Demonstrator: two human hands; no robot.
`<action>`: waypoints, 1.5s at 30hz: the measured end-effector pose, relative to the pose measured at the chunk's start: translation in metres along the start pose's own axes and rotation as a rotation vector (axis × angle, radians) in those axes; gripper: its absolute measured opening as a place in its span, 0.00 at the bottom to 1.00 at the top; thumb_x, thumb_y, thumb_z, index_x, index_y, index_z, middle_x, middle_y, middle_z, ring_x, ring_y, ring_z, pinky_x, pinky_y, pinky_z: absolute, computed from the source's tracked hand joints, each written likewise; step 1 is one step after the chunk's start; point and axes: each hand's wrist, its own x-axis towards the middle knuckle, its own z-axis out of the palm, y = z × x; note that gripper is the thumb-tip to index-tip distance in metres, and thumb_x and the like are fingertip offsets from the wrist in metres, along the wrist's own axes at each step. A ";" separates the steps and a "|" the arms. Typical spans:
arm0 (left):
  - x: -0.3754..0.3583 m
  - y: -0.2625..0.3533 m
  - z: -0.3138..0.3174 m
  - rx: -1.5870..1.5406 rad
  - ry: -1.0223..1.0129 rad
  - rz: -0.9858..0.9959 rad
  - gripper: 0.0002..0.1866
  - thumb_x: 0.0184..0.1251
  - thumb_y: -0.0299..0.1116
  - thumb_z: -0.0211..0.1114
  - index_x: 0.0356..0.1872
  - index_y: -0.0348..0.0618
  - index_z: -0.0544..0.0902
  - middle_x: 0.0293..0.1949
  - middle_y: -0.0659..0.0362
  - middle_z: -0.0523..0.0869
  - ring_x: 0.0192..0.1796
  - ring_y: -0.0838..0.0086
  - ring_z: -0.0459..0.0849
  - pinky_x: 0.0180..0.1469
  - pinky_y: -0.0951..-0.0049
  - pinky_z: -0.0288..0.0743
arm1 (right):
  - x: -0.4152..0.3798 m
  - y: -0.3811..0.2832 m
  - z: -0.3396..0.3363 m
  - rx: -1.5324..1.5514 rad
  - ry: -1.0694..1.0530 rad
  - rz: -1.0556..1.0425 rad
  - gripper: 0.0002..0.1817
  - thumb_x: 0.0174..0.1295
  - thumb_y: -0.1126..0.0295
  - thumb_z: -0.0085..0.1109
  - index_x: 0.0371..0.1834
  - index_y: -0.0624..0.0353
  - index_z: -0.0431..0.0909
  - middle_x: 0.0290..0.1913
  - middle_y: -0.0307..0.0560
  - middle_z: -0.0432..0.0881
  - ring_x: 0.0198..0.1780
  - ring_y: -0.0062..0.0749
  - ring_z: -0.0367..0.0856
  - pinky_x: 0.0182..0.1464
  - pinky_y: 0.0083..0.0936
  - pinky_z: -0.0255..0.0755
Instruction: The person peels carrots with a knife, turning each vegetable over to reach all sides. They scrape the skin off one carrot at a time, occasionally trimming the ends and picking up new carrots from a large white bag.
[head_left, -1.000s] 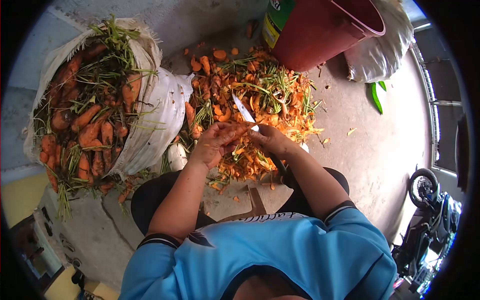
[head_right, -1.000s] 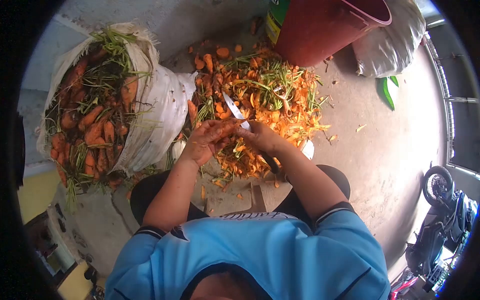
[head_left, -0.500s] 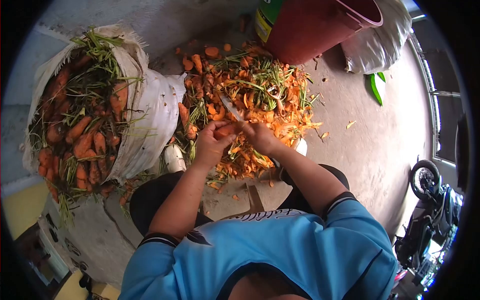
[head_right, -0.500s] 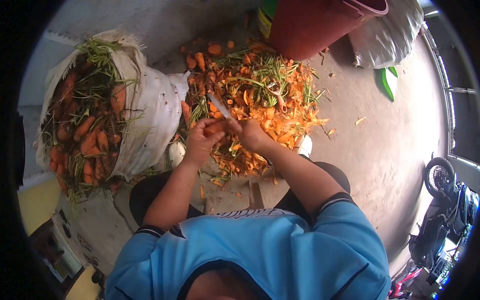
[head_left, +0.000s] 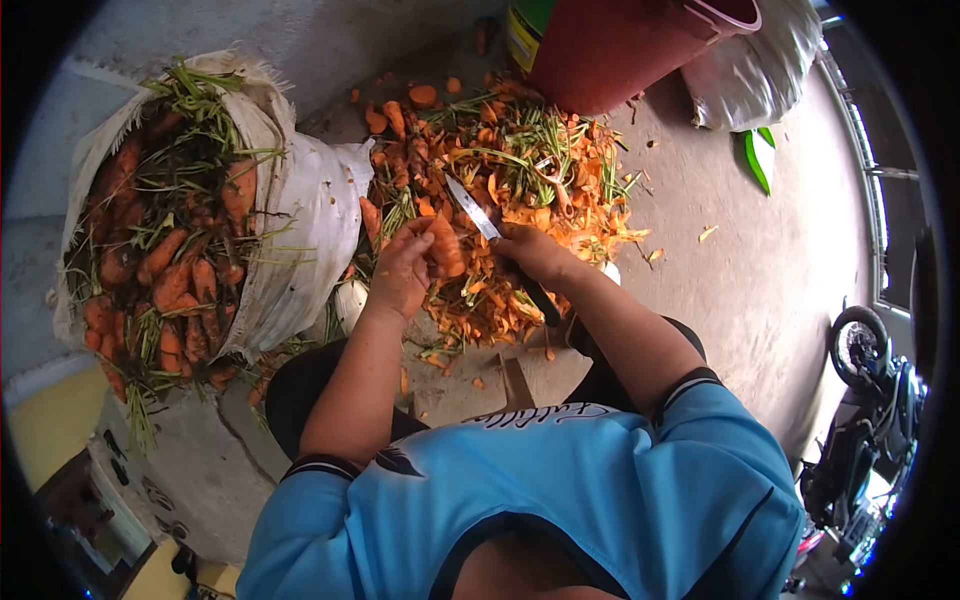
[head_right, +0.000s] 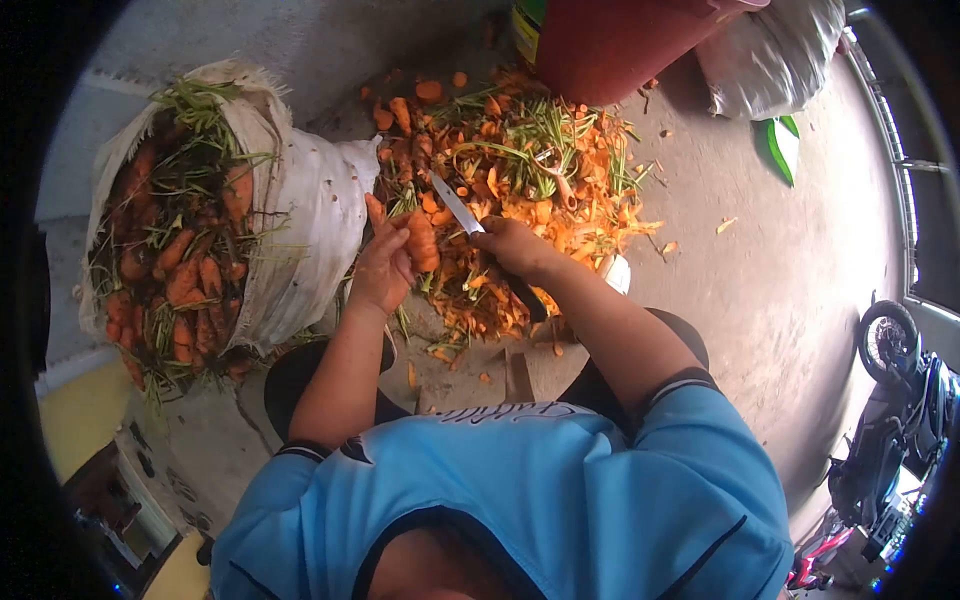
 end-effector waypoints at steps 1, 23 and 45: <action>0.000 -0.001 0.002 -0.070 0.010 -0.020 0.16 0.56 0.30 0.58 0.45 0.39 0.70 0.37 0.59 0.77 0.39 0.73 0.78 0.40 0.75 0.73 | 0.004 0.005 -0.003 -0.082 0.011 -0.009 0.12 0.60 0.64 0.46 0.38 0.60 0.71 0.19 0.42 0.70 0.16 0.25 0.71 0.19 0.24 0.67; -0.001 -0.003 -0.003 -0.017 -0.113 -0.287 0.18 0.64 0.40 0.51 0.52 0.49 0.65 0.42 0.54 0.76 0.39 0.68 0.77 0.35 0.67 0.77 | 0.126 0.087 -0.116 -0.776 0.718 0.199 0.16 0.57 0.62 0.46 0.45 0.60 0.66 0.42 0.60 0.76 0.47 0.52 0.73 0.47 0.41 0.67; -0.017 -0.012 -0.007 -0.399 -0.162 -0.277 0.09 0.52 0.34 0.52 0.31 0.42 0.74 0.38 0.51 0.78 0.46 0.59 0.76 0.45 0.62 0.75 | -0.058 -0.043 -0.009 -0.272 0.163 -0.211 0.18 0.61 0.65 0.47 0.47 0.69 0.70 0.24 0.40 0.75 0.23 0.20 0.71 0.27 0.17 0.66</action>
